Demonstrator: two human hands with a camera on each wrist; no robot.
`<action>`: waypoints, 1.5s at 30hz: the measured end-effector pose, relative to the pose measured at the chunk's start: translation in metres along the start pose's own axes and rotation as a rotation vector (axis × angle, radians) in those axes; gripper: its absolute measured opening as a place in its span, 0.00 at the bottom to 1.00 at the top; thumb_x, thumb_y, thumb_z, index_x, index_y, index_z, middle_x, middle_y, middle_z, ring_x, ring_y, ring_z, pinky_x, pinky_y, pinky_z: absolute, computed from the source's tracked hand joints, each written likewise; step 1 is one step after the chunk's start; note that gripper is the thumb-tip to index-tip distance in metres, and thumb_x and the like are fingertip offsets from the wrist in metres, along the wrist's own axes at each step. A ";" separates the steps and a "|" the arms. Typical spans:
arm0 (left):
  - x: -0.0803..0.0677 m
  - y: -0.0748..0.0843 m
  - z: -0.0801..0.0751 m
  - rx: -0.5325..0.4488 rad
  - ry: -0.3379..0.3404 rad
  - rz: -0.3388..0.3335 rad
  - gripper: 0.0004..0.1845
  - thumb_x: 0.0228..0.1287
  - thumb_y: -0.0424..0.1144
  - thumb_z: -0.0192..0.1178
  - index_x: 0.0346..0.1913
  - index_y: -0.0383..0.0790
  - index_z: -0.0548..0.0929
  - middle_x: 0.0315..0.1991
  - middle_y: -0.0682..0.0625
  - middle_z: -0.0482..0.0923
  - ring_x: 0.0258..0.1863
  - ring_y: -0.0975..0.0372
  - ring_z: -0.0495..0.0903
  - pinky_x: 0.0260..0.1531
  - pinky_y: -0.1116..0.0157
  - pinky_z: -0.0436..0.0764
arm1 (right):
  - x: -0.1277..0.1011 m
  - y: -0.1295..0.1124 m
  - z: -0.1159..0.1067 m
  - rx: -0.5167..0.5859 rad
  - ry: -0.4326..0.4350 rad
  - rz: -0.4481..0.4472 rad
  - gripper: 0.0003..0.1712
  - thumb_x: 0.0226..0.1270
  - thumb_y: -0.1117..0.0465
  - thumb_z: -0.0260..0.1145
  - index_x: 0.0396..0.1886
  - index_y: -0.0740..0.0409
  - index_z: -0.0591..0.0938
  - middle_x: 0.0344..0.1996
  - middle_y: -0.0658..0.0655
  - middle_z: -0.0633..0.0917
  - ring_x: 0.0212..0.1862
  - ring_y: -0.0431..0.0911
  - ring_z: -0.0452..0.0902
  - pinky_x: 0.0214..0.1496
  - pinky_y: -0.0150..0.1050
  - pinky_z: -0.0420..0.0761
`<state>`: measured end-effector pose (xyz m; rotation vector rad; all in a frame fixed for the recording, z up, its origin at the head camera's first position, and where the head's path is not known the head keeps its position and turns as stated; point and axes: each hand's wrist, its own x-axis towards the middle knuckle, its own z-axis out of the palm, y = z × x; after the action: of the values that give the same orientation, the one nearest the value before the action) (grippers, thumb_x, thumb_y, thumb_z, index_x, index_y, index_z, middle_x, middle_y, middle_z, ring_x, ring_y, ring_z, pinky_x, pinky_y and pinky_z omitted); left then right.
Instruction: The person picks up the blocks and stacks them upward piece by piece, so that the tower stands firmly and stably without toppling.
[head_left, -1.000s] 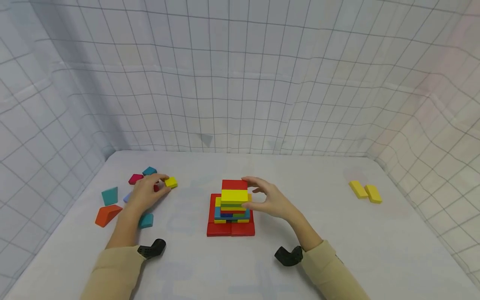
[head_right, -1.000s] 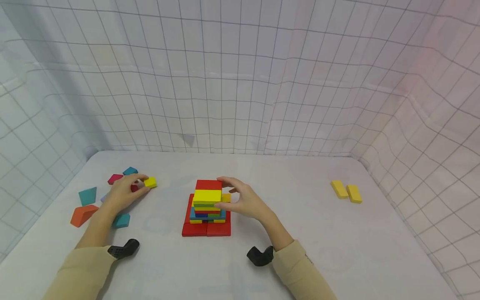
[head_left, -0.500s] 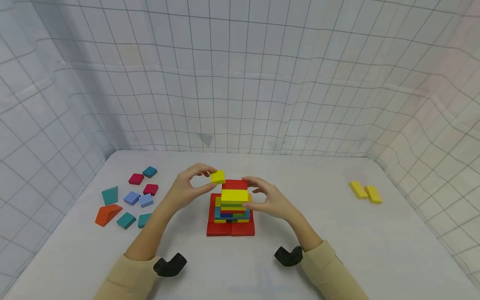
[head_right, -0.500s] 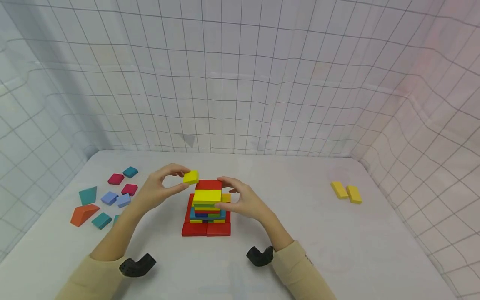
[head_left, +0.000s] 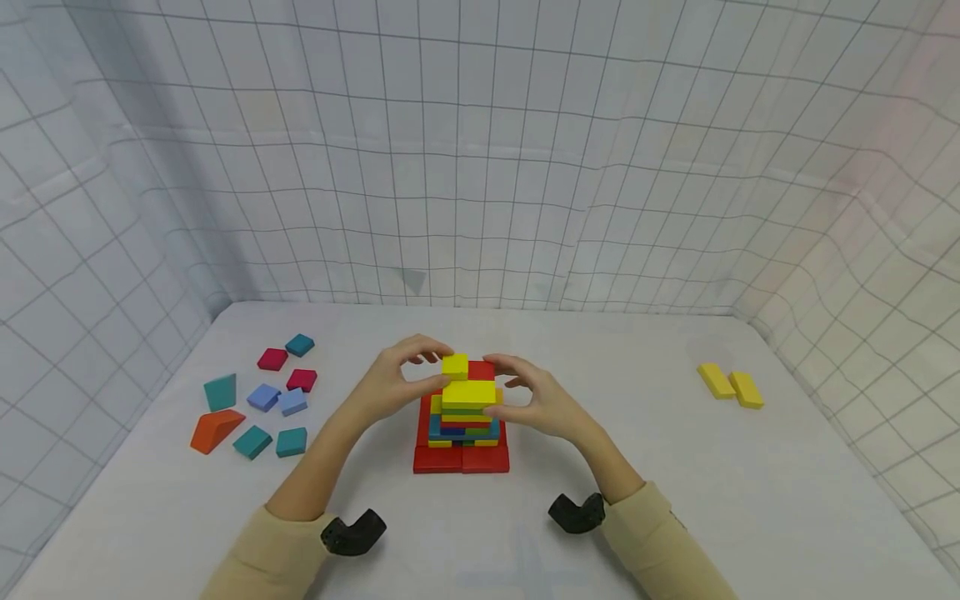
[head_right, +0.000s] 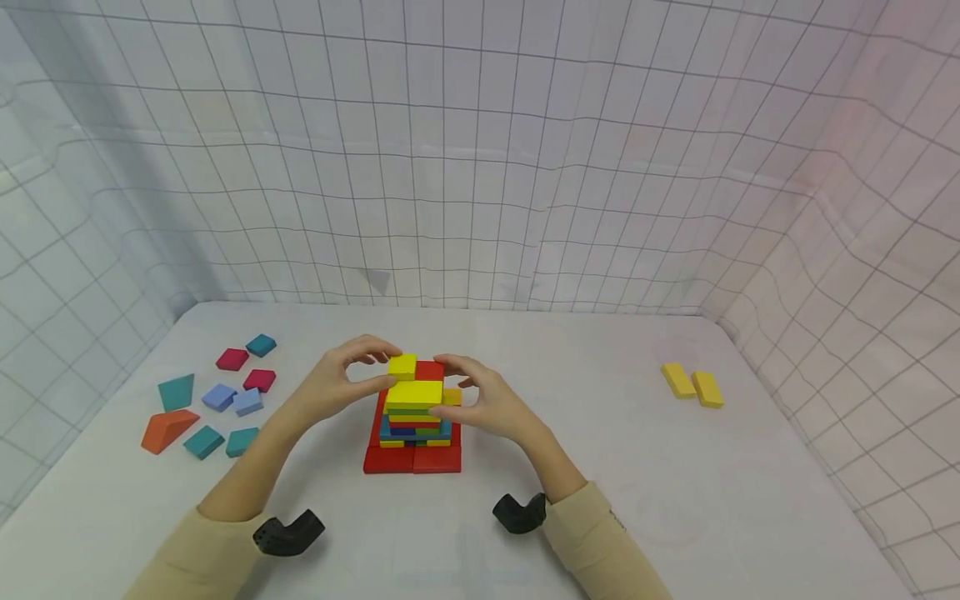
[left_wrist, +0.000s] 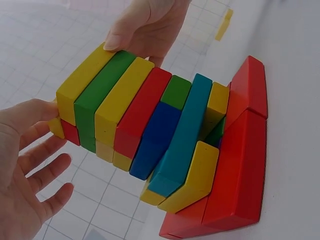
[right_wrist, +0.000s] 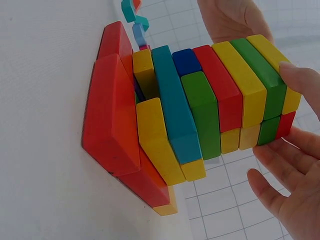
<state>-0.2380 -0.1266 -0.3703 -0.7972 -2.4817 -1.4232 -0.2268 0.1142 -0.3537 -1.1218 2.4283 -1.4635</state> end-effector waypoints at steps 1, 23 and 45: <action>0.000 0.000 0.001 -0.005 -0.001 -0.008 0.19 0.54 0.37 0.65 0.49 0.39 0.77 0.47 0.48 0.77 0.45 0.54 0.73 0.48 0.47 0.73 | 0.000 0.000 0.000 -0.001 0.001 0.000 0.34 0.54 0.71 0.67 0.61 0.69 0.66 0.55 0.65 0.73 0.56 0.55 0.68 0.56 0.56 0.70; -0.021 -0.018 -0.025 0.022 0.043 -0.085 0.25 0.57 0.38 0.63 0.58 0.43 0.71 0.54 0.46 0.73 0.51 0.55 0.71 0.52 0.47 0.70 | -0.001 -0.001 -0.001 -0.016 0.000 0.026 0.35 0.54 0.69 0.67 0.62 0.69 0.65 0.56 0.65 0.72 0.57 0.55 0.67 0.57 0.54 0.70; -0.135 -0.079 -0.104 0.407 -0.062 -0.091 0.23 0.41 0.34 0.72 0.45 0.41 0.80 0.39 0.51 0.79 0.36 0.68 0.72 0.33 0.71 0.77 | 0.001 -0.003 -0.001 -0.010 -0.006 0.036 0.34 0.54 0.69 0.67 0.61 0.69 0.65 0.57 0.65 0.72 0.57 0.55 0.67 0.57 0.55 0.69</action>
<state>-0.1781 -0.2945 -0.4283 -0.6572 -2.7500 -0.8750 -0.2257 0.1136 -0.3503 -1.0769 2.4420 -1.4371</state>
